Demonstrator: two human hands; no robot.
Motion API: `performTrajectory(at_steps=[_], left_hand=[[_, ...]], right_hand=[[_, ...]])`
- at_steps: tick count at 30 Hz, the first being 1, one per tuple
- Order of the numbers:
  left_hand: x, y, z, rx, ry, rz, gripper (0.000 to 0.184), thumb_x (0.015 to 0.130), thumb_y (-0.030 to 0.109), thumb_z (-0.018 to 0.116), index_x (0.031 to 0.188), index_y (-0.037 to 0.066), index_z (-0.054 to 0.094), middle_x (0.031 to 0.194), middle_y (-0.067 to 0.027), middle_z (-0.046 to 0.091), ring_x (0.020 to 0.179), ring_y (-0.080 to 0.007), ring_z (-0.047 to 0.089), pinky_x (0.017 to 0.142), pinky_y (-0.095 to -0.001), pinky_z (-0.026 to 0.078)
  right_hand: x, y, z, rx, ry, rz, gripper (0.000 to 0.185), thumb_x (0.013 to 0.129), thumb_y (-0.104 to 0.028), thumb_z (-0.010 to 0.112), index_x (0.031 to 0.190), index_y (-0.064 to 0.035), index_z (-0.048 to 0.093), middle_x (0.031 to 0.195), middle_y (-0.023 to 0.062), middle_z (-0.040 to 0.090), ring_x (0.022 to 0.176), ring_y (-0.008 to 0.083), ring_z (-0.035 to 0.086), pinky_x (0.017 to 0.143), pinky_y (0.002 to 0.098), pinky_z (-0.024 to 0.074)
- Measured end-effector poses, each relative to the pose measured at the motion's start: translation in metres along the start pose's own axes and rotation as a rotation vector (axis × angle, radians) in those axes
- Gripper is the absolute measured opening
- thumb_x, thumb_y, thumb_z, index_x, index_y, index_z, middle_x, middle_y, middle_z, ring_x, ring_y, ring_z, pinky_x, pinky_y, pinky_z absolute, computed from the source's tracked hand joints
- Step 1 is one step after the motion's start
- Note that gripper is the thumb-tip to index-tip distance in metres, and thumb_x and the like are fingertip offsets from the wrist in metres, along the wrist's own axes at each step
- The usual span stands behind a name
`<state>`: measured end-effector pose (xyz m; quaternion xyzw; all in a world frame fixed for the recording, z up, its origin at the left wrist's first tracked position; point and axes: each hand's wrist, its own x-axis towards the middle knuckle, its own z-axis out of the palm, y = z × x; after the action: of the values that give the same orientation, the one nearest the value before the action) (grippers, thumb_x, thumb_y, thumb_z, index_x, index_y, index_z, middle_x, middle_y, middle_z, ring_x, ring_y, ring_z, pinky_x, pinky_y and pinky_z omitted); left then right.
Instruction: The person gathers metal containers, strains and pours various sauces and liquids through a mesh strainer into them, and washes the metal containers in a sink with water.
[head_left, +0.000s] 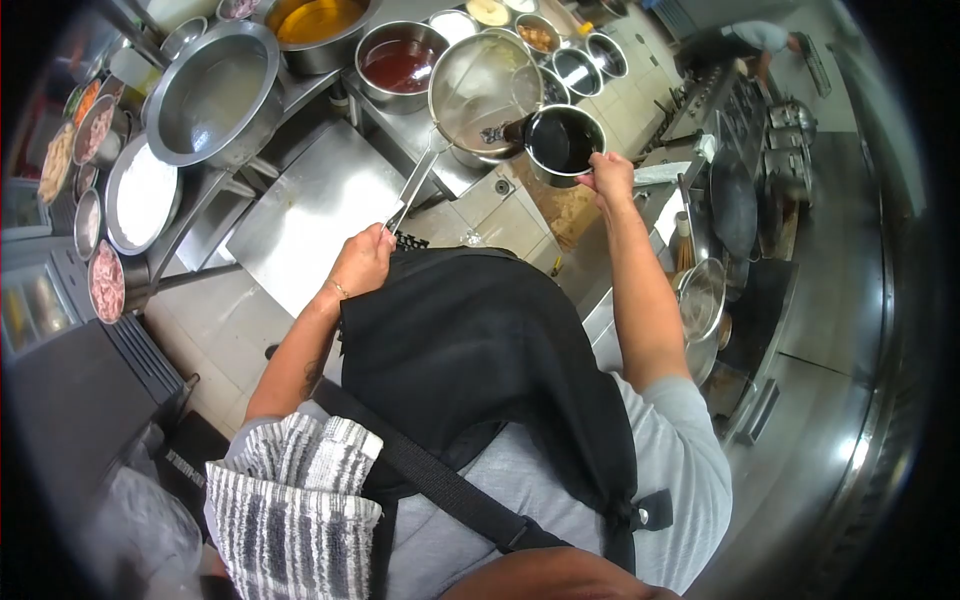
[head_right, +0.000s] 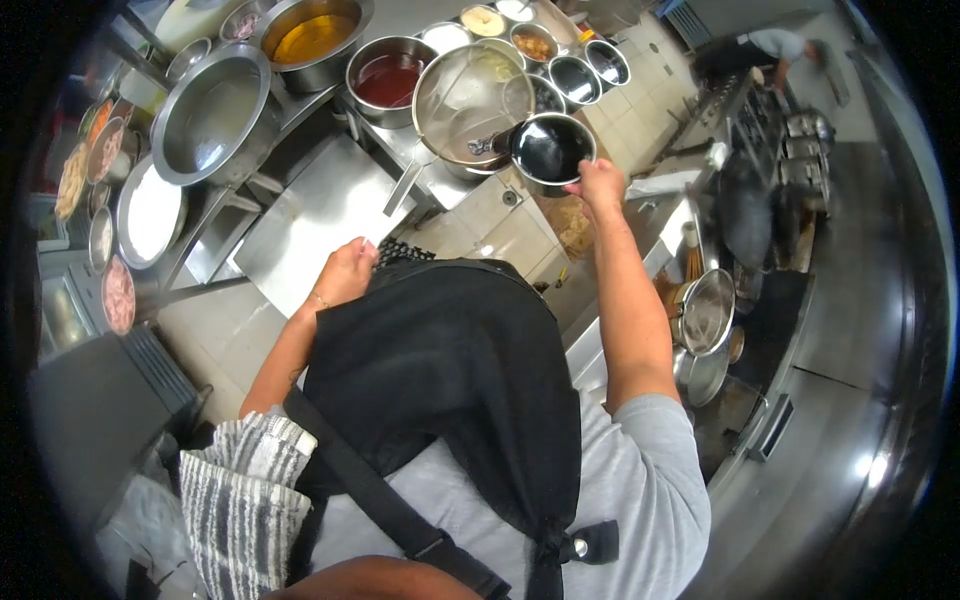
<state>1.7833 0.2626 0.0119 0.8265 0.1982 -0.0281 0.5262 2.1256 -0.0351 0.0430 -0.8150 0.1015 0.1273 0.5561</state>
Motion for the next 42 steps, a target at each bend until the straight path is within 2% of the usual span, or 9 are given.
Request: performTrajectory(at_steps=[15, 25, 28, 30, 42], left_hand=[[-0.002, 0.000, 0.001, -0.025, 0.011, 0.008, 0.025, 0.102, 0.019, 0.050, 0.095, -0.003, 0.059, 0.082, -0.0226, 0.068, 0.081, -0.0423, 0.067, 0.075, -0.0462, 0.052], [-0.002, 0.002, -0.002, -0.028, 0.019, 0.028, 0.023, 0.102, 0.018, 0.050, 0.094, -0.003, 0.058, 0.081, -0.0230, 0.067, 0.079, -0.0423, 0.067, 0.073, -0.0462, 0.052], [-0.002, 0.000, -0.003, -0.027, 0.016, 0.033, 0.023, 0.102, 0.017, 0.050, 0.094, -0.003, 0.058, 0.080, -0.0234, 0.066, 0.077, -0.0432, 0.066, 0.072, -0.0468, 0.051], [-0.002, -0.001, -0.003, -0.033, 0.011, 0.033, 0.023, 0.102, 0.017, 0.050, 0.094, -0.003, 0.058, 0.080, -0.0235, 0.066, 0.077, -0.0436, 0.065, 0.072, -0.0472, 0.051], [-0.002, -0.004, 0.003, -0.054, 0.012, 0.024, 0.022, 0.101, 0.017, 0.052, 0.094, -0.002, 0.058, 0.079, -0.0245, 0.066, 0.076, -0.0441, 0.065, 0.071, -0.0481, 0.050]], right_hand=[[0.000, -0.013, -0.002, -0.132, 0.017, -0.024, 0.018, 0.089, -0.003, 0.060, 0.073, -0.0019, 0.052, 0.068, 0.0053, 0.054, 0.049, 0.0163, 0.059, 0.046, 0.0279, 0.0583], [-0.003, -0.023, 0.003, -0.089, 0.032, -0.046, 0.021, 0.088, -0.003, 0.060, 0.070, -0.0034, 0.051, 0.069, 0.0049, 0.053, 0.050, 0.0150, 0.057, 0.047, 0.0279, 0.0585], [-0.003, -0.024, 0.004, -0.069, 0.030, -0.070, 0.019, 0.089, -0.003, 0.060, 0.071, -0.0024, 0.053, 0.069, 0.0051, 0.054, 0.050, 0.0151, 0.058, 0.047, 0.0281, 0.0587], [0.006, -0.018, 0.002, -0.073, 0.033, -0.100, 0.015, 0.090, -0.007, 0.063, 0.079, 0.0028, 0.058, 0.071, 0.0096, 0.059, 0.054, 0.0205, 0.063, 0.046, 0.0331, 0.0584], [0.005, -0.033, 0.003, -0.194, 0.052, -0.108, 0.021, 0.088, -0.008, 0.064, 0.072, 0.0024, 0.056, 0.067, 0.0086, 0.057, 0.049, 0.0184, 0.059, 0.044, 0.0313, 0.0549]])
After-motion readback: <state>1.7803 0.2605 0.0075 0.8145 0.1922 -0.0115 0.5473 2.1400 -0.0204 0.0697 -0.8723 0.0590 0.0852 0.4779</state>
